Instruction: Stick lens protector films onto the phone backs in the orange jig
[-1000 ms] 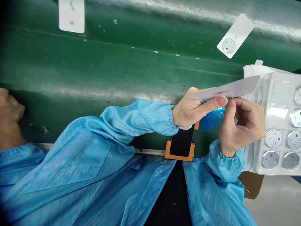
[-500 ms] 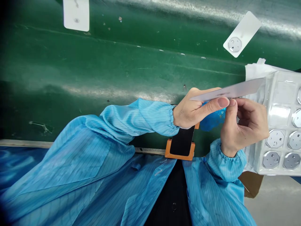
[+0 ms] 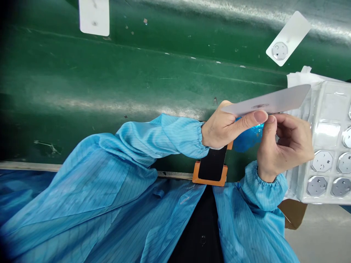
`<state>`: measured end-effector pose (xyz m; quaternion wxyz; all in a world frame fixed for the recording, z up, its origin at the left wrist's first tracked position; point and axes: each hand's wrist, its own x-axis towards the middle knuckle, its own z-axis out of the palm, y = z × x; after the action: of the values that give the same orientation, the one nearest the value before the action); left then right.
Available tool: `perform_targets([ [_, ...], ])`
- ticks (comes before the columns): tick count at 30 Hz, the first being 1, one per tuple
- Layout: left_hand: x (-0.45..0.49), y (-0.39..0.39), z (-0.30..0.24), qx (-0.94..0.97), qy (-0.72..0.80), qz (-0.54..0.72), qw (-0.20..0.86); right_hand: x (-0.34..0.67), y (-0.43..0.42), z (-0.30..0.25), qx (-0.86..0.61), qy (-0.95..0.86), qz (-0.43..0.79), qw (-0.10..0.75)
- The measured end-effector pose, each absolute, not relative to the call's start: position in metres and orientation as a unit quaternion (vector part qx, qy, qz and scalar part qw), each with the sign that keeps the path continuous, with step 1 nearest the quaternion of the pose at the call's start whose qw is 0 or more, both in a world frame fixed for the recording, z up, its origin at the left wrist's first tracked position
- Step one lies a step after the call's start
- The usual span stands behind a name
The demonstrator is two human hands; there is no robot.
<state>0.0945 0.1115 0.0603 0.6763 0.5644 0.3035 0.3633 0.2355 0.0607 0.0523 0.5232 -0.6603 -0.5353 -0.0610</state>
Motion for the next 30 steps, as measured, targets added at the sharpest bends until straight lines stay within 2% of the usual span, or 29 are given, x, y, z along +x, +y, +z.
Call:
perform_targets([
  [11,0.095,0.111,0.048,0.616,0.204,0.404,0.644,0.243,0.065,0.048,-0.637,-0.553,-0.048,0.535],
  [17,0.097,0.11,0.045,0.663,0.259,0.35,0.609,0.24,0.065,0.051,-0.659,-0.535,-0.034,0.527],
  [21,0.099,0.109,0.041,0.677,0.255,0.374,0.58,0.239,0.064,0.052,-0.651,-0.541,-0.026,0.532],
  [27,0.102,0.113,0.039,0.698,0.238,0.348,0.579,0.248,0.069,0.042,-0.595,-0.577,-0.074,0.554],
  [30,0.099,0.115,0.041,0.693,0.204,0.347,0.598,0.252,0.07,0.04,-0.642,-0.566,-0.068,0.514],
])
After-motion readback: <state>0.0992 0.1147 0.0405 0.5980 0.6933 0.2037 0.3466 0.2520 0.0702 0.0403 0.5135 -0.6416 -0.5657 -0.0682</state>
